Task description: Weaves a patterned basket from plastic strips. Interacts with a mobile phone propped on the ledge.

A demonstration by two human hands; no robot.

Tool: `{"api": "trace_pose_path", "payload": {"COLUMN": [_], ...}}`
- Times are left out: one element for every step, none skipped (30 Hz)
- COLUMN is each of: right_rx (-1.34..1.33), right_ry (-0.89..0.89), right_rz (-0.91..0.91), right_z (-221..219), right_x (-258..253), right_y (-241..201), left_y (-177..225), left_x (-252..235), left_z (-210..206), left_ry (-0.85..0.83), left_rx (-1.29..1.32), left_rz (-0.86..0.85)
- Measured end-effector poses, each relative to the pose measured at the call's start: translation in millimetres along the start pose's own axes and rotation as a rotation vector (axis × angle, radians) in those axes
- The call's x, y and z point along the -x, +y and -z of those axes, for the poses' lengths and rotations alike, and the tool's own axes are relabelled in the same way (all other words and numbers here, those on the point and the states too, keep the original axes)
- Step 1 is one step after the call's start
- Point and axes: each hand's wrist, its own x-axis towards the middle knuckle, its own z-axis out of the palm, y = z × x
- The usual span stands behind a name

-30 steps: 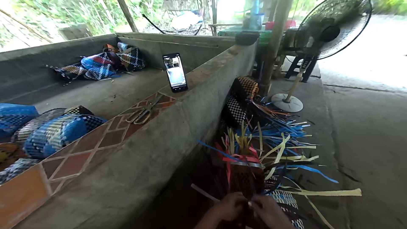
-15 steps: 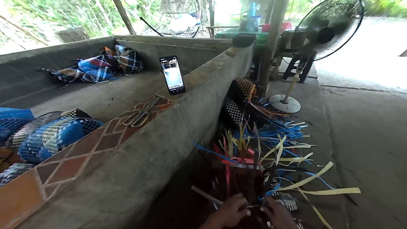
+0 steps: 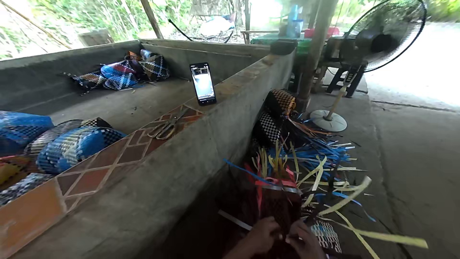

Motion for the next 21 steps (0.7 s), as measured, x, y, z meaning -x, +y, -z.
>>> {"api": "trace_pose_path", "payload": {"right_rx": [0.039, 0.099, 0.181, 0.264, 0.331, 0.399, 0.443, 0.456, 0.437, 0.402, 0.362, 0.336, 0.337, 0.345, 0.364, 0.377, 0.375, 0.347, 0.297, 0.226, 0.137], "right_ry": [-0.007, -0.022, -0.028, -0.036, -0.052, -0.075, -0.105, -0.131, -0.144, -0.138, -0.119, -0.078, -0.021, 0.000, -0.017, -0.059, -0.104, -0.180, -0.201, -0.201, -0.186], "right_rz": [0.088, 0.158, 0.224, 0.264, 0.277, 0.272, 0.239, 0.195, 0.147, 0.110, 0.089, 0.086, 0.090, 0.039, -0.051, -0.167, -0.296, -0.477, -0.591, -0.671, -0.728], "right_z": [-2.1, -4.1, -6.4, -7.5, -6.7, -4.9, -2.7, -0.4, 1.9, 4.3, 6.2, 6.6, 4.8, 2.4, 0.0, -1.8, -1.8, 2.0, 5.6, 9.5, 12.7], "right_x": [8.1, 15.7, 22.2, 27.4, 31.8, 35.0, 37.0, 38.0, 37.6, 35.5, 31.2, 25.1, 17.4, 8.9, 1.6, -5.7, -14.4, -26.0, -36.3, -44.1, -47.9], "right_y": [4.6, 8.3, 13.3, 15.5, 15.7, 14.4, 11.3, 8.9, 6.1, 3.9, 3.1, 4.4, 7.6, 4.9, -3.0, -14.6, -28.3, -45.1, -54.1, -56.4, -53.2], "left_y": [-3.3, -4.4, -4.1, -2.3, -0.1, 1.9, 3.6, 3.9, 3.2, 2.5, 1.6, 1.2, 1.3, 3.1, 7.4, 14.7, 24.5, 33.6, 38.1, 41.6, 42.5], "left_x": [-1.8, -3.3, -4.5, -4.9, -5.1, -5.1, -5.3, -6.0, -7.0, -7.7, -8.4, -9.2, -10.2, -10.7, -9.7, -8.4, -8.2, -8.9, -10.2, -11.4, -12.9], "left_z": [2.4, 3.3, 2.8, 1.8, 0.5, -0.7, -1.3, -2.1, -3.6, -4.7, -5.1, -4.5, -3.2, -0.8, 1.7, 4.6, 7.4, 8.3, 6.1, 5.3, 5.7], "left_ry": [-0.039, -0.063, -0.071, -0.064, -0.056, -0.052, -0.054, -0.053, -0.050, -0.051, -0.061, -0.079, -0.096, -0.110, -0.121, -0.137, -0.165, -0.191, -0.190, -0.186, -0.176], "left_rx": [0.060, 0.109, 0.138, 0.149, 0.145, 0.134, 0.122, 0.116, 0.117, 0.120, 0.121, 0.117, 0.101, 0.065, 0.005, -0.078, -0.158, -0.221, -0.249, -0.238, -0.199], "left_rz": [0.018, 0.053, 0.090, 0.123, 0.157, 0.187, 0.205, 0.208, 0.201, 0.185, 0.160, 0.127, 0.085, 0.043, 0.019, 0.021, 0.056, 0.096, 0.122, 0.146, 0.163]}}
